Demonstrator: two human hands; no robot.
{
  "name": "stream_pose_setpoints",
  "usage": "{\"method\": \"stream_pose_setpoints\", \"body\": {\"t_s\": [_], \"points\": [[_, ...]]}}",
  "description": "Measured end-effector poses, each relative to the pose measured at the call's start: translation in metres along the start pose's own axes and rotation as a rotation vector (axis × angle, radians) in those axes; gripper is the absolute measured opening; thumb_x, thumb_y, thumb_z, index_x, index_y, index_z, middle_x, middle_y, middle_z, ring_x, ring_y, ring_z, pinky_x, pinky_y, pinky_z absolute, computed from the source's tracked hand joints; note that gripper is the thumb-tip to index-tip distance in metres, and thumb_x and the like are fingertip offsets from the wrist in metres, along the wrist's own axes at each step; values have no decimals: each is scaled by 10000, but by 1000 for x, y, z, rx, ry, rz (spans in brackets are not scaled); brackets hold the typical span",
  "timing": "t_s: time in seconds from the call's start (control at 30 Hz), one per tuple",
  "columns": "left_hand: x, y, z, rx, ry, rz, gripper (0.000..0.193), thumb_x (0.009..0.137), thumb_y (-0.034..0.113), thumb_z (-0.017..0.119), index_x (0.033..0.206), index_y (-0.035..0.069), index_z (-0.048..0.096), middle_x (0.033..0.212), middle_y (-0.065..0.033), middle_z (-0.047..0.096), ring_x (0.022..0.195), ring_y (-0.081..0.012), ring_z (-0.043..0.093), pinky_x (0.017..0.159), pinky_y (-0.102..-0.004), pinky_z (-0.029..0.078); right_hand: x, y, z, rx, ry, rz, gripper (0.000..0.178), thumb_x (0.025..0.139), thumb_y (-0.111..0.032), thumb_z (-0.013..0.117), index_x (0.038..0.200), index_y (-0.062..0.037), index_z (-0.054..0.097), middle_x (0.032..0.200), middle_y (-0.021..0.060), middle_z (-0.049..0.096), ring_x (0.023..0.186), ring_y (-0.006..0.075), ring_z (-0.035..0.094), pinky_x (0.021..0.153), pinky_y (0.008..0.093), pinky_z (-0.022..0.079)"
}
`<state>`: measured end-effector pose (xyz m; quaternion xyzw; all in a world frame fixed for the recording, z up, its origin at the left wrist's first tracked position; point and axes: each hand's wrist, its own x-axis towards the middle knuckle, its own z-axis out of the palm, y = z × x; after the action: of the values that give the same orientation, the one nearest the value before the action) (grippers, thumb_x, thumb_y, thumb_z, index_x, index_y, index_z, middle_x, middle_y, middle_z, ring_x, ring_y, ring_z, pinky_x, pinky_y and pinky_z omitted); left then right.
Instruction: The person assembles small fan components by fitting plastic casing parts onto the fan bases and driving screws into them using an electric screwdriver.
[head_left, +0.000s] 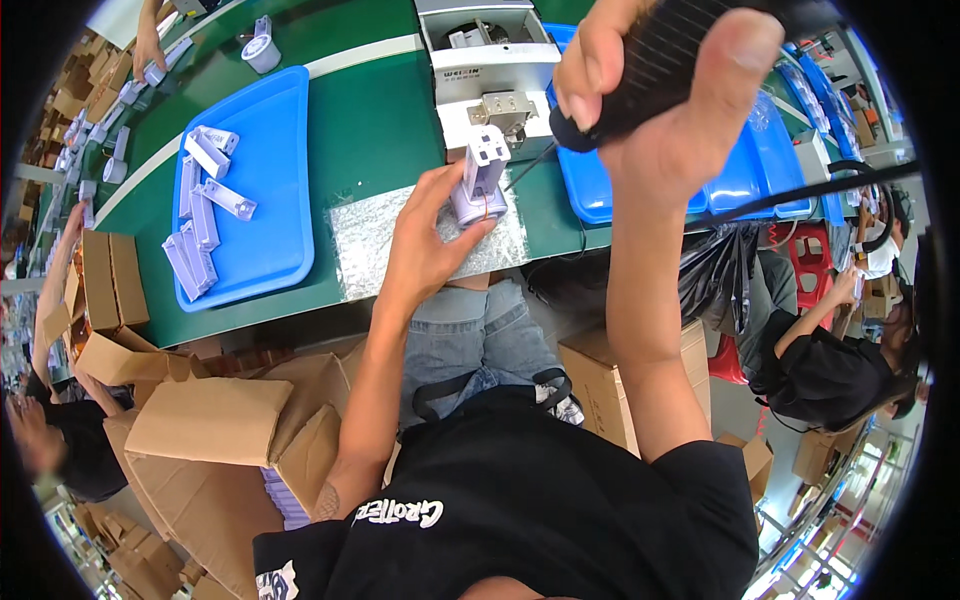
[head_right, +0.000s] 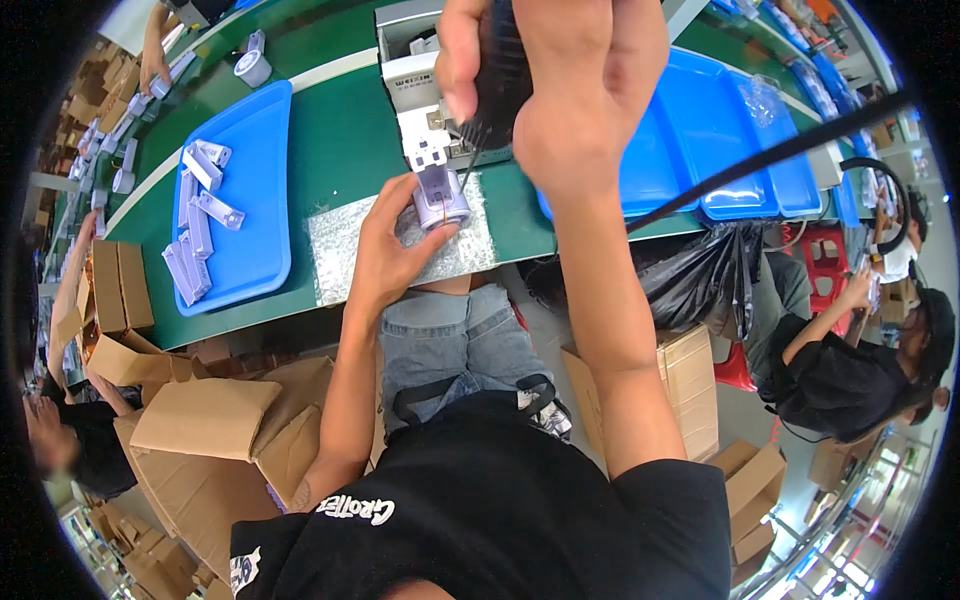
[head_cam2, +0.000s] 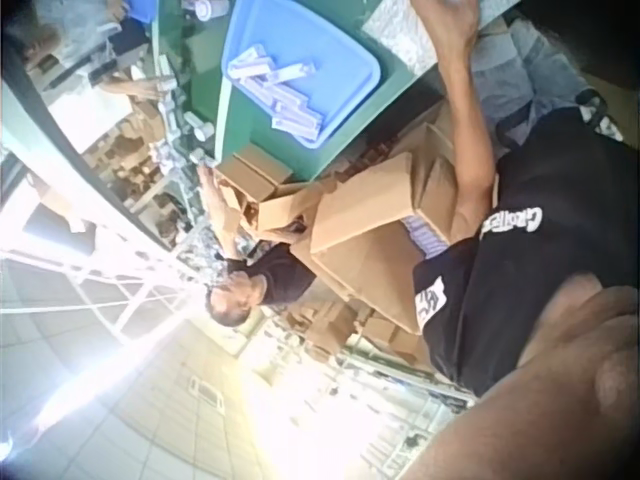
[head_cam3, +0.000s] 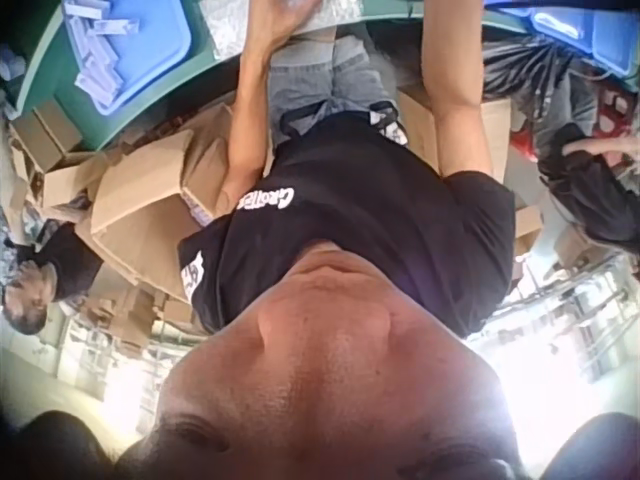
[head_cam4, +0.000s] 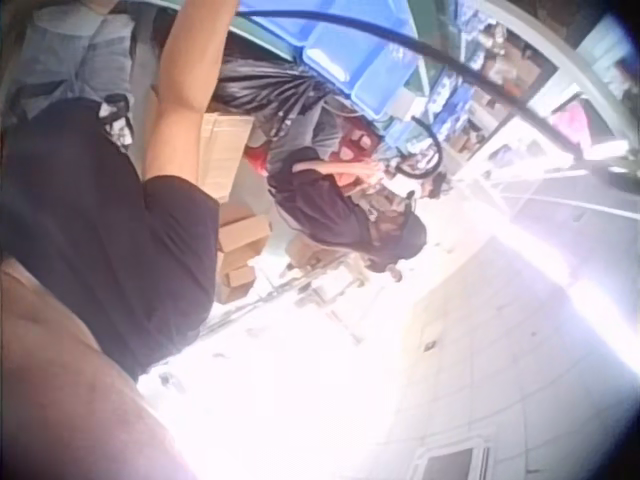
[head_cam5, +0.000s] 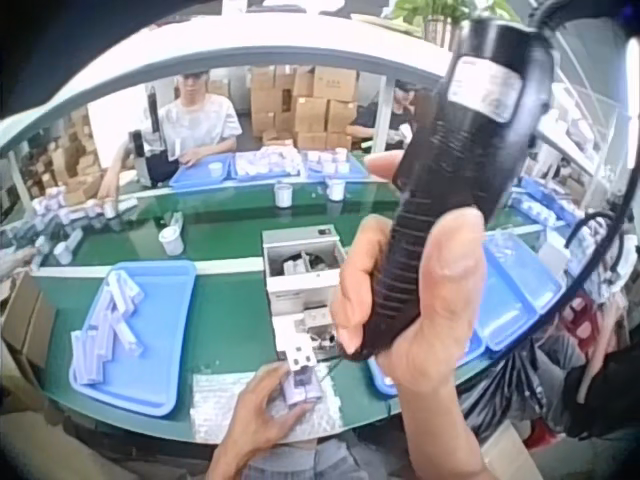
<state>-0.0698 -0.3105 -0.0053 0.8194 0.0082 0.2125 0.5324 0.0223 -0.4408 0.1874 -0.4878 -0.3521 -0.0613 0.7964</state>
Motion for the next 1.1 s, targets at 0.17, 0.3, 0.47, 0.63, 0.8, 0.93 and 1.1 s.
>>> {"method": "stream_pose_setpoints", "body": {"t_s": [0.17, 0.3, 0.47, 0.63, 0.8, 0.93, 1.1], "points": [[1, 3, -1, 23, -24, -25, 640, 809, 68, 887, 1367, -74, 607, 1332, -168, 648, 1221, -288, 662, 1075, -363, 497, -10, -1, 9, -4, 1, 59, 933, 972, -620, 715, 1486, 87, 389, 669, 78, 607, 500, 119, 558, 454, 233, 447], [-1, 2, -1, -17, -37, -37, 662, 810, 64, 884, 1396, -63, 602, 1347, -161, 643, 1242, -287, 651, 1087, -367, 492, -12, 15, 8, 19, -13, 22, 886, 988, -562, 729, 1451, 121, 408, 716, 84, 627, 526, 106, 565, 452, 230, 438], [-1, 4, -1, -25, -42, -47, 680, 803, 59, 886, 1409, -58, 599, 1347, -163, 642, 1242, -289, 650, 1094, -371, 490, -13, 16, 11, 8, 4, 31, 860, 995, -560, 719, 1435, 115, 419, 713, 82, 625, 523, 104, 562, 449, 230, 435], [0, 7, -2, -25, -43, -53, 688, 801, 61, 889, 1411, -59, 596, 1359, -171, 639, 1250, -296, 647, 1106, -374, 485, -13, 18, 11, 2, -15, 13, 836, 1004, -559, 708, 1423, 106, 422, 695, 79, 616, 512, 103, 557, 451, 228, 434], [1, 6, -3, -11, -56, -44, 690, 804, 61, 889, 1415, -62, 592, 1369, -178, 636, 1261, -301, 643, 1114, -378, 482, -10, 18, 11, -49, -7, 15, 814, 1021, -566, 678, 1419, 94, 419, 675, 71, 592, 501, 106, 546, 455, 232, 431], [1, 4, -2, -16, -50, -37, 689, 806, 63, 889, 1413, -67, 590, 1369, -181, 636, 1259, -302, 644, 1110, -378, 486, -13, 19, 12, -8, -3, 30, 798, 1026, -558, 675, 1416, 91, 422, 680, 75, 593, 499, 109, 541, 453, 238, 430], [1, 4, -3, -43, -47, -27, 679, 808, 54, 885, 1407, -75, 591, 1364, -180, 637, 1254, -297, 645, 1110, -370, 483, -14, 22, 9, -8, -10, 46, 818, 1000, -566, 708, 1406, 87, 430, 696, 83, 597, 505, 109, 542, 456, 242, 432]]}}
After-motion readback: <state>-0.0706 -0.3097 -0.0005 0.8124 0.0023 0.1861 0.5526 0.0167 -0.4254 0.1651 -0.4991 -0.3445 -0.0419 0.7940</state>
